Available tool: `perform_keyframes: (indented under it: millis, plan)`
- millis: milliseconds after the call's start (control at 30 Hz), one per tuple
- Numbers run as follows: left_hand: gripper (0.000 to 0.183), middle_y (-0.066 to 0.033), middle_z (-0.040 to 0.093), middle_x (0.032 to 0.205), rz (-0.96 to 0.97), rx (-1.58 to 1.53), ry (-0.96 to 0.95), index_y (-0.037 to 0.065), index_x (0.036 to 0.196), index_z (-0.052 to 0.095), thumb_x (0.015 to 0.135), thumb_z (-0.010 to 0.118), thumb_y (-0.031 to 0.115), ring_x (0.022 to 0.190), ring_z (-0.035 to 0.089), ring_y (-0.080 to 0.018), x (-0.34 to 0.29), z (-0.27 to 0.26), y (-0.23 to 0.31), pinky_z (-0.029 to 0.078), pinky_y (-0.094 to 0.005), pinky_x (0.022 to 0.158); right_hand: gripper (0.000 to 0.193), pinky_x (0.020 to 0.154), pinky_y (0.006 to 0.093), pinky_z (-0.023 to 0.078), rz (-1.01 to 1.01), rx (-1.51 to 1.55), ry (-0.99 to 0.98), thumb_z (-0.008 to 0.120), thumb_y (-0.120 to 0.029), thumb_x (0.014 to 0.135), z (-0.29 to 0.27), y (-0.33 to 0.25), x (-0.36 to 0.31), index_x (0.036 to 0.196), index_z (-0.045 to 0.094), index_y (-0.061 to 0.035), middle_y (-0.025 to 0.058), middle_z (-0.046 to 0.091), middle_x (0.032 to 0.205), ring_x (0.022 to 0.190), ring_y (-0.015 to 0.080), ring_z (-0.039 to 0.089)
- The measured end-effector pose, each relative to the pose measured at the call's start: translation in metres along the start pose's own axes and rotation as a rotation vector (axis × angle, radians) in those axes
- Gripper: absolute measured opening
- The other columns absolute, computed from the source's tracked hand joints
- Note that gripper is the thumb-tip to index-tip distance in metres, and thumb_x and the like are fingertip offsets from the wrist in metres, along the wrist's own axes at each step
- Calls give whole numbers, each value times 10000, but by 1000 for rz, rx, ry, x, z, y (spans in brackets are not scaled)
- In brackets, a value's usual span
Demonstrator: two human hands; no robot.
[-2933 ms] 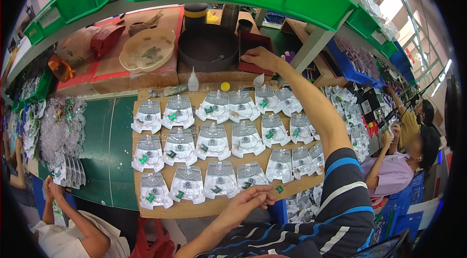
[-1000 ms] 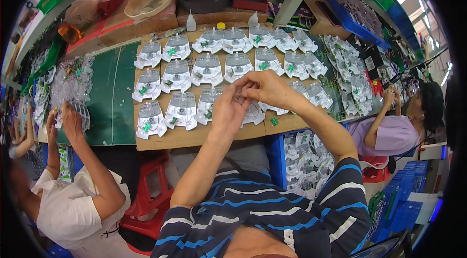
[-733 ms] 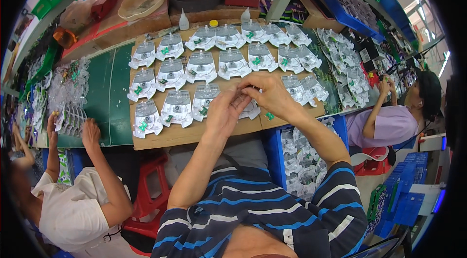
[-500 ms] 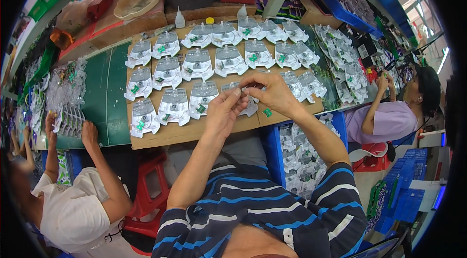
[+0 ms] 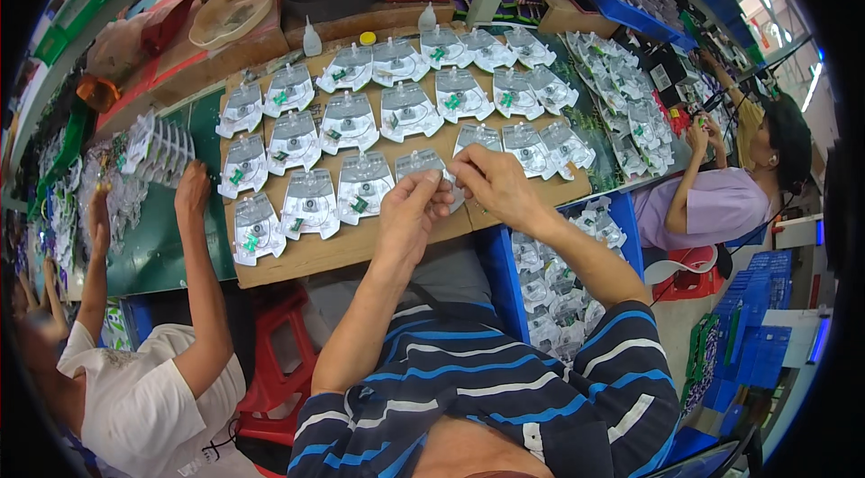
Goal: The person attaches small components to electronic device casings laid out on a table by hand, then gathers and packs the assembled pieces into a blue plastic crate.
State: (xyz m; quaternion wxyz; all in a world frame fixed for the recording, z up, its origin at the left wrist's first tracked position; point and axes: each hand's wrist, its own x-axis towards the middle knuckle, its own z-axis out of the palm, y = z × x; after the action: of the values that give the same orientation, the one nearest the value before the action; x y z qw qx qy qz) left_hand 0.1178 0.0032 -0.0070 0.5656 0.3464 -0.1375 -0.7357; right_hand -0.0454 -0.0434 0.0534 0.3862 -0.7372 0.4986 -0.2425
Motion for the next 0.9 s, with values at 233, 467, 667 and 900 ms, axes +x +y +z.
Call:
perform_keyframes:
  millis: [233,467,667,900]
  plan:
    - [224,-82,679,902,-136,6,-71,-20,1041,640,1014,606,199,712,635,-131,-6,4,0,479,-224,555,129,719,366,545,-427,-144,227,654,38,859,2,1,-24,980,649,-5,139,681,913,848,308,694]
    - [202,-51,644,855,-308,76,-210,21,951,624,1017,595,209,682,604,-108,-21,1,-4,452,-221,524,135,713,297,553,-161,20,242,701,9,850,-15,13,-44,984,693,2,101,714,911,819,193,705]
    - [181,-79,658,972,-351,24,-227,-7,1080,631,1009,610,158,765,617,-111,-46,-16,-14,468,-211,563,184,683,274,556,23,44,307,727,-80,887,-21,38,-48,1047,700,7,105,723,918,794,143,702]
    - [241,-117,673,1045,-307,7,-115,-30,1196,625,990,623,96,814,633,-130,-64,-41,-7,464,-207,567,133,673,356,538,-246,-181,184,694,-47,877,20,9,-29,1002,686,-4,131,670,903,787,276,681]
